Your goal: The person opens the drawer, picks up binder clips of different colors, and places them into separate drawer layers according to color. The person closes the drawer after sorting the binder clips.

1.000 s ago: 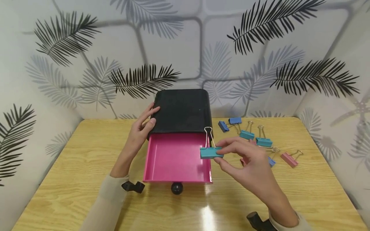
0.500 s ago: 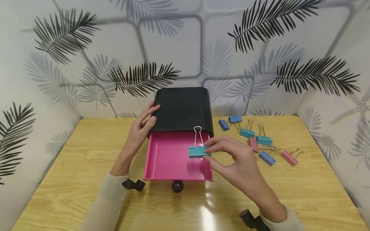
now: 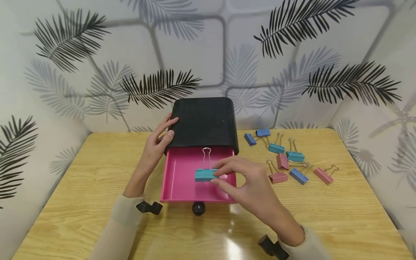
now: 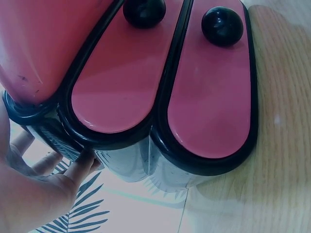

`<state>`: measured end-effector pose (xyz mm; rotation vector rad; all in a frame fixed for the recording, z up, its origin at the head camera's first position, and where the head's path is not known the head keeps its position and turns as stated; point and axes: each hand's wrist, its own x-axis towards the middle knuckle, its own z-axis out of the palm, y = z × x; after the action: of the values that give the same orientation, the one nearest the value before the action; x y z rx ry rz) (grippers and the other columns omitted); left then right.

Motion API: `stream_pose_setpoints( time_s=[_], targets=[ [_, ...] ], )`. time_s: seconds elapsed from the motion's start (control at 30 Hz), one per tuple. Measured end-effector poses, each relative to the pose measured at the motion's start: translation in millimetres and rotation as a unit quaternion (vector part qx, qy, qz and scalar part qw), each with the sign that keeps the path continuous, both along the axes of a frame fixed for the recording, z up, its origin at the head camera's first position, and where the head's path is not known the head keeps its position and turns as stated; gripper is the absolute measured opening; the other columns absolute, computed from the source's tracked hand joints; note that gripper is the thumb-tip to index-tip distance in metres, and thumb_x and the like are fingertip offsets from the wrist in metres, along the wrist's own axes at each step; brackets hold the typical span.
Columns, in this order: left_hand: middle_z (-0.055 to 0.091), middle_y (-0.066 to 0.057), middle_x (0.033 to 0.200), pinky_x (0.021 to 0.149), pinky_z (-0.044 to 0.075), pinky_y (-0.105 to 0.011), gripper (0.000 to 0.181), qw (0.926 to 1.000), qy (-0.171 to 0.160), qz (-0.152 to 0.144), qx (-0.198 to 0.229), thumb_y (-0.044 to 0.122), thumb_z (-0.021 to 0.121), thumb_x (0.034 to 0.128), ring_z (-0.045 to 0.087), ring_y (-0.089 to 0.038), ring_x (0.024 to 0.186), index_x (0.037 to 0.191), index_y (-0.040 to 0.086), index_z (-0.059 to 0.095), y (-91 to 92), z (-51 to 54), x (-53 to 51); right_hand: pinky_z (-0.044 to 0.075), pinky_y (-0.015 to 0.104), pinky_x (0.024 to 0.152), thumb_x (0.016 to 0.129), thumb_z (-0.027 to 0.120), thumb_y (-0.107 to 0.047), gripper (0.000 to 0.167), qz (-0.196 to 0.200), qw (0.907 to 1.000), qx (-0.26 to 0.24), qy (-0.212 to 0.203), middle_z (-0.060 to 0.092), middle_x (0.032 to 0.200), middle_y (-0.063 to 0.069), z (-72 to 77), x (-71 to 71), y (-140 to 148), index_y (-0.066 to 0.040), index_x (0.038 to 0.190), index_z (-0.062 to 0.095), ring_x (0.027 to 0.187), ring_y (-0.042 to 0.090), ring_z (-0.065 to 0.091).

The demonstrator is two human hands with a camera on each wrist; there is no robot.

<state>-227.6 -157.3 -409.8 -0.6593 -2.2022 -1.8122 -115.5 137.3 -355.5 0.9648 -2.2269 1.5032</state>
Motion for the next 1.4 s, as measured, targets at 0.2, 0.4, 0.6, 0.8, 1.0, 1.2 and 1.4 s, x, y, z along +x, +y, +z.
stream_pose_setpoints(
  time_s=[0.2, 0.4, 0.6, 0.8, 1.0, 1.2, 1.4],
  targets=[
    [0.029, 0.004, 0.167, 0.110, 0.043, -0.050, 0.045, 1.0000, 0.000, 0.003, 0.001, 0.020, 0.053, 0.1056, 0.051, -0.023, 0.138, 0.150, 0.018, 0.056, -0.5, -0.8, -1.8, 0.055, 0.022, 0.084, 0.076, 0.085, 0.008, 0.031, -0.006, 0.9998, 0.014, 0.010, 0.076, 0.105, -0.001, -1.3, -0.8, -11.3, -0.016, 0.094, 0.078, 0.098, 0.013, 0.070],
    [0.029, 0.003, 0.167, 0.111, 0.042, -0.049, 0.045, 1.0000, -0.001, 0.005, 0.002, 0.018, 0.053, 0.1052, 0.050, -0.025, 0.139, 0.150, 0.016, 0.056, 0.0, -0.5, -1.2, 0.057, 0.023, 0.083, 0.078, 0.086, 0.005, 0.027, -0.002, 0.9999, 0.014, -0.005, 0.075, 0.104, -0.004, -0.6, -2.0, -23.4, -0.017, 0.092, 0.078, 0.095, 0.011, 0.071],
    [0.026, -0.011, 0.168, 0.111, 0.040, -0.055, 0.046, 1.0000, -0.002, 0.003, 0.001, 0.010, 0.051, 0.1046, 0.047, -0.036, 0.141, 0.150, 0.004, 0.052, 3.9, 12.0, 7.6, 0.059, 0.029, 0.080, 0.078, 0.087, 0.001, 0.024, 0.006, 0.9993, 0.030, -0.022, 0.076, 0.103, -0.005, -0.8, -1.7, -36.4, -0.016, 0.090, 0.077, 0.090, 0.010, 0.072],
    [0.026, -0.020, 0.166, 0.109, 0.041, -0.057, 0.046, 0.9999, -0.006, 0.006, -0.007, 0.007, 0.050, 0.1035, 0.050, -0.040, 0.137, 0.148, -0.004, 0.051, 7.6, 32.3, 21.0, 0.060, 0.030, 0.079, 0.080, 0.087, -0.003, 0.021, 0.011, 0.9973, 0.053, -0.049, 0.075, 0.101, -0.007, -1.6, -3.1, -44.2, -0.018, 0.088, 0.075, 0.090, 0.007, 0.071],
    [0.026, -0.021, 0.166, 0.108, 0.044, -0.053, 0.046, 1.0000, -0.004, 0.005, -0.002, 0.006, 0.050, 0.1026, 0.051, -0.040, 0.137, 0.147, -0.004, 0.052, 7.2, 34.0, 22.5, 0.060, 0.029, 0.078, 0.082, 0.087, -0.008, 0.015, 0.016, 0.9917, 0.103, -0.076, 0.076, 0.100, -0.006, 0.3, -6.1, -52.0, -0.017, 0.085, 0.075, 0.090, 0.006, 0.071],
    [0.026, -0.020, 0.166, 0.096, 0.045, -0.033, 0.046, 1.0000, -0.009, -0.002, 0.002, 0.006, 0.050, 0.1025, 0.053, -0.039, 0.135, 0.147, -0.004, 0.052, 7.4, 32.7, 21.0, 0.059, 0.028, 0.080, 0.082, 0.087, -0.010, 0.013, 0.020, 0.9838, 0.156, -0.085, 0.076, 0.101, -0.005, 0.6, -7.4, -58.5, -0.016, 0.087, 0.076, 0.088, 0.005, 0.070],
    [0.026, -0.019, 0.166, 0.102, 0.045, -0.039, 0.046, 1.0000, -0.009, -0.002, -0.001, 0.006, 0.050, 0.1032, 0.050, -0.038, 0.138, 0.148, -0.005, 0.051, 6.5, 33.4, 21.2, 0.058, 0.028, 0.081, 0.082, 0.088, -0.014, 0.012, 0.025, 0.9795, 0.185, -0.075, 0.076, 0.100, -0.006, -1.9, -8.8, -63.4, -0.018, 0.085, 0.078, 0.091, 0.005, 0.070]
  ],
)
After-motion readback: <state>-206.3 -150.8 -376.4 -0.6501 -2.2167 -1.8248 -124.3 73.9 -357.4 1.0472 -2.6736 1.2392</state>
